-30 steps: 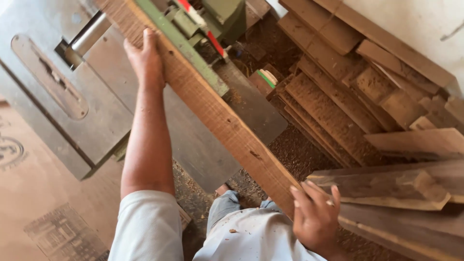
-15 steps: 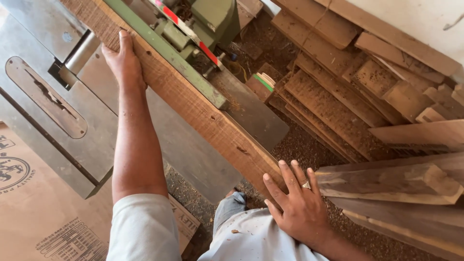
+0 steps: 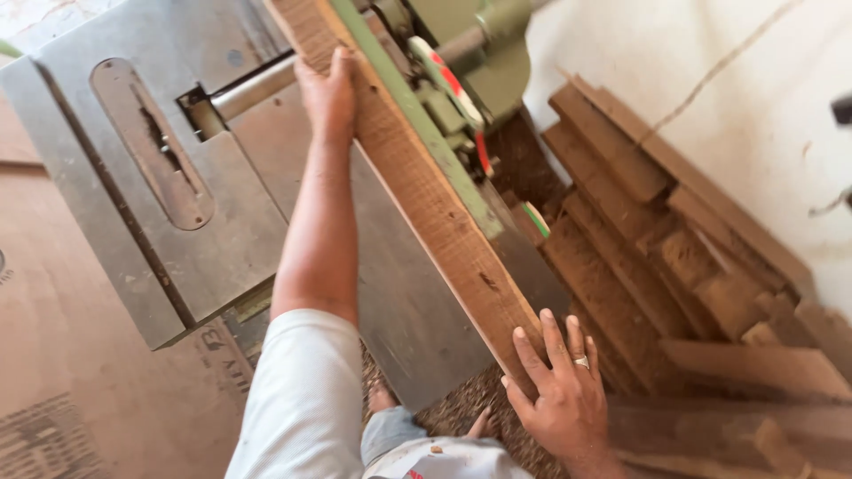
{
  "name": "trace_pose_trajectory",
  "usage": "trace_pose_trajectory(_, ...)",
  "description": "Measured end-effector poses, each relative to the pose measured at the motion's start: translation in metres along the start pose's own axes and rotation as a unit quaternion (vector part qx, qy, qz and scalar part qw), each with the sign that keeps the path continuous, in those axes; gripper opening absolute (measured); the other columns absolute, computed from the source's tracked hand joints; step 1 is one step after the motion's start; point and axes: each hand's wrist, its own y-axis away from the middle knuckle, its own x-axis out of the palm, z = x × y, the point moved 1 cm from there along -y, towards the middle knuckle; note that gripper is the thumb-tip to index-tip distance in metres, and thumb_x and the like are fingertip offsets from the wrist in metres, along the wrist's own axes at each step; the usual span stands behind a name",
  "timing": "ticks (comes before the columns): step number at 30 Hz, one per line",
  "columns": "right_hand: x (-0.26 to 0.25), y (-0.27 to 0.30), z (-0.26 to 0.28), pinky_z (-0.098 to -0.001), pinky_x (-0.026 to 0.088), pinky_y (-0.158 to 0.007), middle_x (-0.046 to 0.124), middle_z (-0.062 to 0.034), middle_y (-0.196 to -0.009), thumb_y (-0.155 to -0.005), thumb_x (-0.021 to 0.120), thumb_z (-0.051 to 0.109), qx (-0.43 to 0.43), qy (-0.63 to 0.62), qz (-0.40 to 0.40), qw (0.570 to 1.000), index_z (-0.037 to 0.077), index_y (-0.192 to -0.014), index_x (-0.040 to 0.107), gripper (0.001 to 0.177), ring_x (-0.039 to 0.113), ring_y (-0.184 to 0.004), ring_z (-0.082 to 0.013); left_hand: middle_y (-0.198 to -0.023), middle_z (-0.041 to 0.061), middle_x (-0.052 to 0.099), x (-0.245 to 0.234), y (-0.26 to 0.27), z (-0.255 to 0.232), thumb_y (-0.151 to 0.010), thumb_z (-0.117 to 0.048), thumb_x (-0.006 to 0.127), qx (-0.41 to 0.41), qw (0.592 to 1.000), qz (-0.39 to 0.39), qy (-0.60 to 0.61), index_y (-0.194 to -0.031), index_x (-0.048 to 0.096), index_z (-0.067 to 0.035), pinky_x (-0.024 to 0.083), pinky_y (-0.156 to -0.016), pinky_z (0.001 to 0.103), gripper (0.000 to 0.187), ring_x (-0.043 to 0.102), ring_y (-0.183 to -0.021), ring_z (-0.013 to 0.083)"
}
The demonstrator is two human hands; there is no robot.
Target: Measure and process a wooden plank using a jointer machine.
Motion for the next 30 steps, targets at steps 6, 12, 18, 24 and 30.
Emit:
trace_pose_trajectory(6,0.021,-0.030,0.009,-0.0636,0.027,-0.114,0.037,-0.0173,-0.159,-0.076,0.075,0.044,-0.011,0.042,0.011,0.999,0.021,-0.140,0.058,0.071,0.029,-0.146,-0.0496,-0.126,0.018,0.072,0.002,-0.016,0.020,-0.098,-0.025,0.065,-0.027,0.993,-0.012,0.111,-0.138,0.052,-0.002,0.055,-0.099,0.042,0.048,0.069,-0.114,0.0293)
trace_pose_trajectory(12,0.039,-0.066,0.016,-0.0642,0.018,-0.121,0.031,-0.0140,-0.165,-0.074,0.076,0.047,0.010,0.080,0.034,0.996,0.024,-0.142,0.055,0.075,0.018,-0.153,-0.0488,-0.137,0.022,0.062,-0.014,0.019,-0.018,-0.096,-0.040,0.061,-0.141,0.990,0.007,0.021,-0.146,0.045,-0.006,0.049,-0.103,0.044,0.063,0.061,-0.124,0.0352)
trace_pose_trajectory(18,0.051,-0.104,0.025,-0.0694,0.012,-0.121,0.030,-0.0141,-0.166,-0.076,0.077,0.048,0.002,0.102,0.024,0.994,0.022,-0.145,0.054,0.078,0.015,-0.154,-0.0476,-0.143,0.028,0.056,-0.017,0.031,-0.021,-0.091,-0.046,0.063,-0.162,0.987,0.020,-0.004,-0.155,0.034,-0.003,0.044,-0.110,0.044,0.082,0.055,-0.133,0.0402)
trace_pose_trajectory(24,0.053,-0.143,0.047,-0.0737,0.010,-0.116,0.025,-0.0222,-0.166,-0.075,0.079,0.048,-0.013,0.123,-0.016,0.992,0.023,-0.144,0.056,0.077,0.011,-0.151,-0.0520,-0.150,0.026,0.049,-0.022,0.043,-0.026,-0.090,-0.046,0.063,-0.187,0.980,0.054,-0.026,-0.158,0.027,-0.002,0.041,-0.113,0.044,0.089,0.051,-0.137,0.0394)
trace_pose_trajectory(30,0.061,-0.182,0.063,-0.0735,0.014,-0.121,0.034,-0.0157,-0.166,-0.081,0.078,0.045,-0.029,0.132,-0.010,0.991,0.021,-0.148,0.056,0.075,0.017,-0.155,-0.0500,-0.156,0.028,0.041,-0.024,0.045,-0.025,-0.090,-0.047,0.066,-0.166,0.983,0.059,-0.041,-0.157,0.025,0.001,0.037,-0.114,0.045,0.092,0.044,-0.142,0.0410)
